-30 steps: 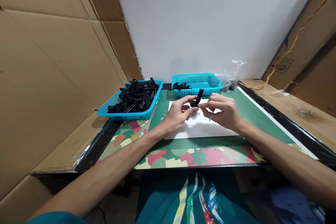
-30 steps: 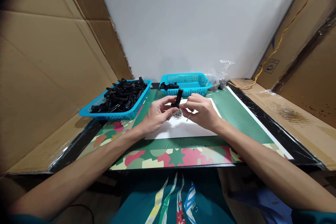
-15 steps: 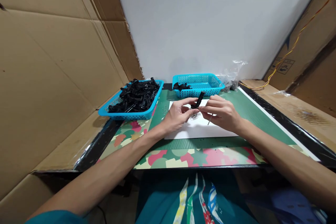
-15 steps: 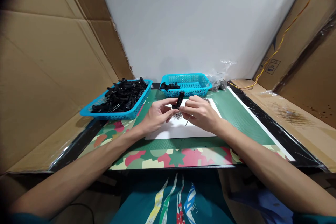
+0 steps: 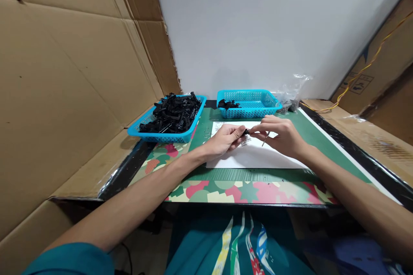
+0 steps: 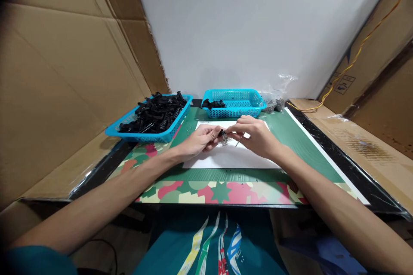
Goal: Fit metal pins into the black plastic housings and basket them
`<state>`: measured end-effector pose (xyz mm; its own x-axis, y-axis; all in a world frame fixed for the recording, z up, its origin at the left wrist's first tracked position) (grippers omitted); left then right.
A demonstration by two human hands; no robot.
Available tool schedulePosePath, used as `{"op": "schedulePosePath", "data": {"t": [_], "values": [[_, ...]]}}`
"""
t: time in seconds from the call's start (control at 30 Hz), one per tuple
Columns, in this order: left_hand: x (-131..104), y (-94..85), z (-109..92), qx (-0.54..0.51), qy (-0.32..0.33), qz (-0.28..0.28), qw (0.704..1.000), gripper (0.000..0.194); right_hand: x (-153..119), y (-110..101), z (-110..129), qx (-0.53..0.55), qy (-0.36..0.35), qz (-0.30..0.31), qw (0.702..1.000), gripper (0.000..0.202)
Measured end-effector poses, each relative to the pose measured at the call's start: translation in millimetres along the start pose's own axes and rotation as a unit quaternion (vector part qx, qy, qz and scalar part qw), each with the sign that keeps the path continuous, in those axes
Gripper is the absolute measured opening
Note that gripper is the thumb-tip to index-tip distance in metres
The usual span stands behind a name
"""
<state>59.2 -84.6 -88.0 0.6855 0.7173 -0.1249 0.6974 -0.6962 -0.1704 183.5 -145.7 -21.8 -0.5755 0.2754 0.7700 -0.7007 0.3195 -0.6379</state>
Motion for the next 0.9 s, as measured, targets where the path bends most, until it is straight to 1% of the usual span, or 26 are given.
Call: {"op": "schedulePosePath", "data": {"t": [0.07, 0.17, 0.23, 0.27, 0.37, 0.4, 0.47, 0.57, 0.63, 0.67, 0.73, 0.83, 0.9], "values": [[0.5, 1.6, 2.1, -0.005, -0.01, 0.003, 1.0, 0.058, -0.7, -0.8, -1.4, 0.007, 0.014, -0.003, 1.0, 0.017], [-2.0, 1.1, -8.3, 0.029, 0.031, -0.016, 0.999, 0.055, -1.6, -0.7, -5.2, 0.007, 0.039, 0.007, 0.999, 0.016], [-4.8, -0.2, -15.9, 0.058, 0.058, -0.039, 0.996, 0.048, -2.9, -0.3, -9.7, 0.003, 0.06, 0.022, 0.998, 0.016], [-6.1, -1.2, -18.4, 0.073, 0.065, -0.053, 0.994, 0.048, -3.7, -0.4, -12.1, 0.003, 0.069, 0.028, 0.997, 0.016], [-11.1, -5.1, -23.1, 0.126, 0.08, -0.109, 0.983, 0.058, -6.0, -0.4, -17.8, 0.009, 0.088, 0.038, 0.995, 0.017], [-13.3, -5.8, -25.0, 0.153, 0.089, -0.128, 0.976, 0.056, -6.5, 0.1, -18.7, 0.012, 0.091, 0.041, 0.995, 0.017], [-18.9, -5.6, -30.2, 0.217, 0.115, -0.166, 0.955, 0.043, -7.1, 2.3, -18.9, 0.02, 0.09, 0.048, 0.995, 0.017], [-27.8, -2.3, -38.2, 0.316, 0.154, -0.215, 0.911, 0.024, -8.4, 9.5, -18.2, 0.046, 0.09, 0.072, 0.992, 0.015], [-31.3, -0.8, -40.4, 0.355, 0.161, -0.235, 0.891, 0.019, -10.0, 13.7, -19.9, 0.066, 0.101, 0.086, 0.989, 0.017], [-32.0, -0.8, -40.4, 0.364, 0.159, -0.241, 0.886, 0.019, -10.6, 13.4, -21.9, 0.07, 0.11, 0.083, 0.988, 0.02], [-32.0, -0.6, -39.1, 0.368, 0.151, -0.245, 0.884, 0.019, -11.5, 7.2, -28.1, 0.062, 0.134, 0.055, 0.988, 0.028], [-30.1, 1.5, -35.3, 0.362, 0.146, -0.238, 0.889, 0.02, -14.0, -6.5, -38.0, 0.061, 0.167, -0.004, 0.984, 0.041], [-28.2, 3.8, -31.9, 0.357, 0.143, -0.231, 0.894, 0.021, -15.9, -11.5, -42.0, 0.068, 0.171, -0.013, 0.983, 0.048]]}}
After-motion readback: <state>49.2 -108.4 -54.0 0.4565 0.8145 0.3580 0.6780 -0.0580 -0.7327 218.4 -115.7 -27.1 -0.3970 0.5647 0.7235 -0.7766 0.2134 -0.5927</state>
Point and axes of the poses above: each hand's wrist, its own x-axis towards the middle knuckle, its own y-axis out of the palm, z = x × y, the point moved 9 cm from there along x, towards the middle knuckle, and after that the axes turned 12 degrees about -y, right-handed, at the moved point
